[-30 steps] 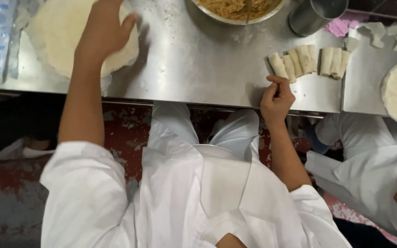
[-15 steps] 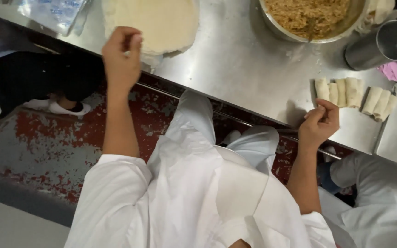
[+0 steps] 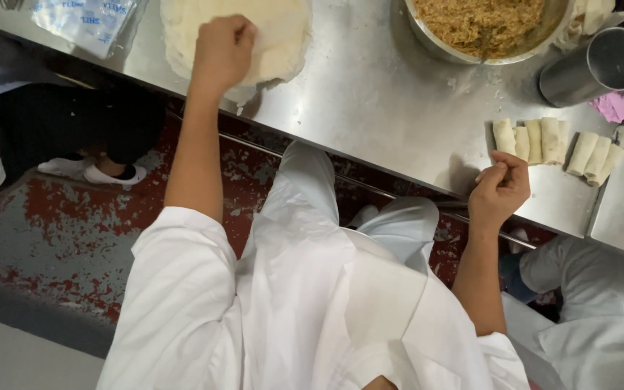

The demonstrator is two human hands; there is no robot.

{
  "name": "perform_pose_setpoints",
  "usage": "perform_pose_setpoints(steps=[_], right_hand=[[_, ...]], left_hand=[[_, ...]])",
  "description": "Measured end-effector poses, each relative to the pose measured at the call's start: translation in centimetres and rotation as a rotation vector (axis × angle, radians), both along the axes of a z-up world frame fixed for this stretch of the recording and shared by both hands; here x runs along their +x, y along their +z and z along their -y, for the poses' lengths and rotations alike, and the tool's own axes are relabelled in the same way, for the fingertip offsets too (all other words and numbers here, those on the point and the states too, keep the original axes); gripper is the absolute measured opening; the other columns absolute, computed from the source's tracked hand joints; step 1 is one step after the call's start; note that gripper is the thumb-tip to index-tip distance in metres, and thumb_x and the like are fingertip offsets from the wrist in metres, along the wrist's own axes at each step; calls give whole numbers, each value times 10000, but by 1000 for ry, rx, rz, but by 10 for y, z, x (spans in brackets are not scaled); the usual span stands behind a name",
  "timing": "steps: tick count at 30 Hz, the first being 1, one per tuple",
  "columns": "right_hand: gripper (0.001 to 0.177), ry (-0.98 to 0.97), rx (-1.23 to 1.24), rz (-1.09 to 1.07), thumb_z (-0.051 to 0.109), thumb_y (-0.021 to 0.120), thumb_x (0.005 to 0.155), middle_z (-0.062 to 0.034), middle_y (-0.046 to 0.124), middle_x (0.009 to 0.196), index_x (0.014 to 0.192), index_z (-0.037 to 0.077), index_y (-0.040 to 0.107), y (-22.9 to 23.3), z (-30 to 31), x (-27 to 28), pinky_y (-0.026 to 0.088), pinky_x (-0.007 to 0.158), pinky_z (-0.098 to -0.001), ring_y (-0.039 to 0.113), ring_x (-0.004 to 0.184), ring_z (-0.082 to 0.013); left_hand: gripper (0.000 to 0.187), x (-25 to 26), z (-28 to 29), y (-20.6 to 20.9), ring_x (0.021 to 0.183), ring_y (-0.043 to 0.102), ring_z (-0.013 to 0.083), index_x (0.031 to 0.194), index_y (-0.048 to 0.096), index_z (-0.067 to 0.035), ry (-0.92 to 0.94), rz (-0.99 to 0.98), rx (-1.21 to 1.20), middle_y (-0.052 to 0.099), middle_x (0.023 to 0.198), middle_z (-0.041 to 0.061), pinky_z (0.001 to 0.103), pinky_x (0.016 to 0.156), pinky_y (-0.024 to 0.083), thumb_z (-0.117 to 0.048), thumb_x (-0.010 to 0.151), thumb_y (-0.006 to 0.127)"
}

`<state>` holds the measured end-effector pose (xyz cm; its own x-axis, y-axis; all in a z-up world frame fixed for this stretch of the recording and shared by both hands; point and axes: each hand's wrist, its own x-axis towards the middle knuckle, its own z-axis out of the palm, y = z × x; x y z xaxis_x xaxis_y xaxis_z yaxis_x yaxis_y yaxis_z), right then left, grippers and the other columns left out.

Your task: The person packages spring rolls inside small plastic bags by hand, slides them inside, and then proceeds to roll more dough sheets with filling on a stainless steel work surface.

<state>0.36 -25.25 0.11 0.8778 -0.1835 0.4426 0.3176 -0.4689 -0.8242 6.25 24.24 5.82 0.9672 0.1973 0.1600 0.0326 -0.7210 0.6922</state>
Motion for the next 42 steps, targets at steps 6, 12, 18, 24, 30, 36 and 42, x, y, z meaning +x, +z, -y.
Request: perform_pose_setpoints(steps=[6,12,18,24,30,36,42], right_hand=[[217,122,-23,-89,-31,483,1039,-65,584,859,1180,43,630,33,-28,0,445,637,-265,540,710,-136],[756,589,-263,-168,458,706,924,-151,517,1444,1494,64,403,140,-79,-10,476,1041,-430,549,1342,-294],[181,704,12,-533,273,759,954,68,589,707,871,116,722,155,-49,5,409,580,-189,513,674,-13],[273,497,-423,-471,141,597,1064,-189,602,1387,1303,21,650,161,-3,53,507,1069,-454,615,1184,-301],[323,109,-967,30,107,744,1049,-300,597,1208,1311,-59,654,96,65,141,364,917,-595,469,1150,-477],[465,-77,-1119,-530,388,587,1052,-293,704,1074,1193,-55,619,77,76,192,391,824,-656,624,993,-549],[228,-125,-1092,-28,89,555,946,-245,657,1045,1127,-32,623,33,57,179,330,872,-553,596,964,-451]], left_hand=[[247,7,55,53,913,633,220,1110,684,-52,-234,118,-129,709,1057,105,364,820,504,32,993,483],[268,-31,175,110,884,612,179,1058,589,-143,-927,-12,-214,690,1002,20,324,778,448,-284,915,766],[397,-35,177,66,990,619,161,1098,579,-128,-1039,-245,-482,666,1081,26,388,993,508,-360,885,821],[134,-22,185,19,929,643,132,1026,673,-106,-811,31,-679,688,995,5,267,841,516,-207,955,726],[185,-35,266,-30,776,622,310,1033,669,-58,-706,413,206,633,945,105,463,578,488,-62,852,631],[148,-47,301,-71,747,632,332,978,617,-39,-714,284,415,605,947,136,460,448,505,-120,862,663],[393,-58,261,-56,1056,615,358,1232,627,-21,-633,242,158,648,1144,160,466,814,513,-358,1032,591]])
